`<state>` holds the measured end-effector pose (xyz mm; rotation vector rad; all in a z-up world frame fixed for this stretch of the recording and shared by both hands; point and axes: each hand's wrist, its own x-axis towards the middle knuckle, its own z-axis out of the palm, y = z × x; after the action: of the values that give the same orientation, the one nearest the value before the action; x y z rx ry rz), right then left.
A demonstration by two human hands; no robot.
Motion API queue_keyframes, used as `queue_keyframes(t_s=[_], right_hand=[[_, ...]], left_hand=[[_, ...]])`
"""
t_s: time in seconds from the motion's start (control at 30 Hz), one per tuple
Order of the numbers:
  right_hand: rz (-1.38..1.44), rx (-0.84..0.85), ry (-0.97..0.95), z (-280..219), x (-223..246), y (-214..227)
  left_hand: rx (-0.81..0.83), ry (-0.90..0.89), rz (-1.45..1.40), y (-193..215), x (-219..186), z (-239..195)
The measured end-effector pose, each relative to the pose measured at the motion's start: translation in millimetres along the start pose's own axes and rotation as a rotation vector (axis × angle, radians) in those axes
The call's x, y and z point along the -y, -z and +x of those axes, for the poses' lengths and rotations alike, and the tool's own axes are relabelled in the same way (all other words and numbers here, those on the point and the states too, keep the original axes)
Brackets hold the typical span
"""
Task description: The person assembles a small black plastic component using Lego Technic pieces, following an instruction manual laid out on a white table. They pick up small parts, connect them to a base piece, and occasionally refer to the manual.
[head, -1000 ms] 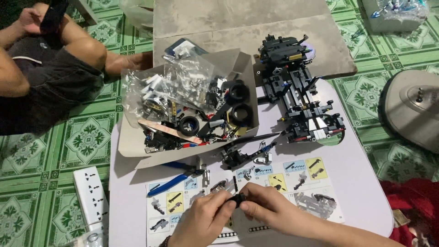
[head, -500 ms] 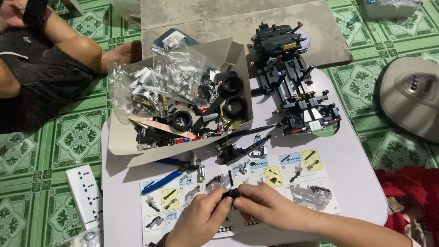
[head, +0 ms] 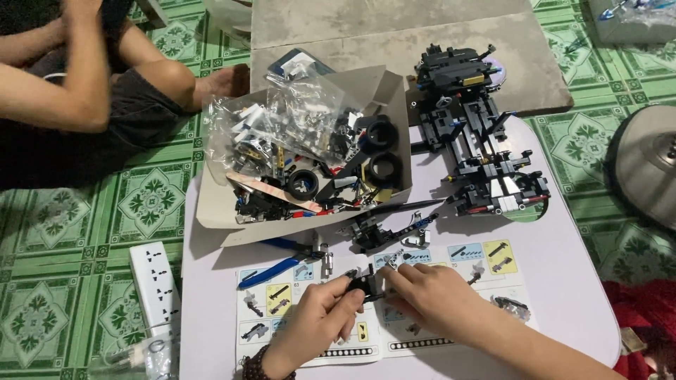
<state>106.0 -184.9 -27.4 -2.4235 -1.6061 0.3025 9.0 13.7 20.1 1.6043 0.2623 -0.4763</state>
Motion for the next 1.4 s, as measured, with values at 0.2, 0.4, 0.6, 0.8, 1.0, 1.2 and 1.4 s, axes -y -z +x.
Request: queue_keyframes(t_s=[0.2,0.4,0.6,0.8,1.0,1.2,1.4], right_hand=[[0.066,-0.061,0.039,2,-2,-1],[0.088,-0.130,0.054,4,10,2],[0.186,-0.103,0.122,2,7,-17],[0.236,-0.180,0.035,7,13,-11],[0.368,-0.202,0.016,5,4,-10],[0.486,-0.258,-0.037,5,8,-6],[0.633,-0.210,-0.015,1,8,-1]], left_hand=[[0.019,-0.162,-0.032,-2,8,0],[-0.009,-0.092,0.005,1,4,-1],[-0.026,0.022,0.011,-2,3,0],[-0.048,-0.015,0.036,-3,3,1],[-0.028,-0.041,0.004,-2,6,2],[-0.039,-0.011,-0.317,-1,17,6],[-0.022,0.011,-0.371,-2,17,5]])
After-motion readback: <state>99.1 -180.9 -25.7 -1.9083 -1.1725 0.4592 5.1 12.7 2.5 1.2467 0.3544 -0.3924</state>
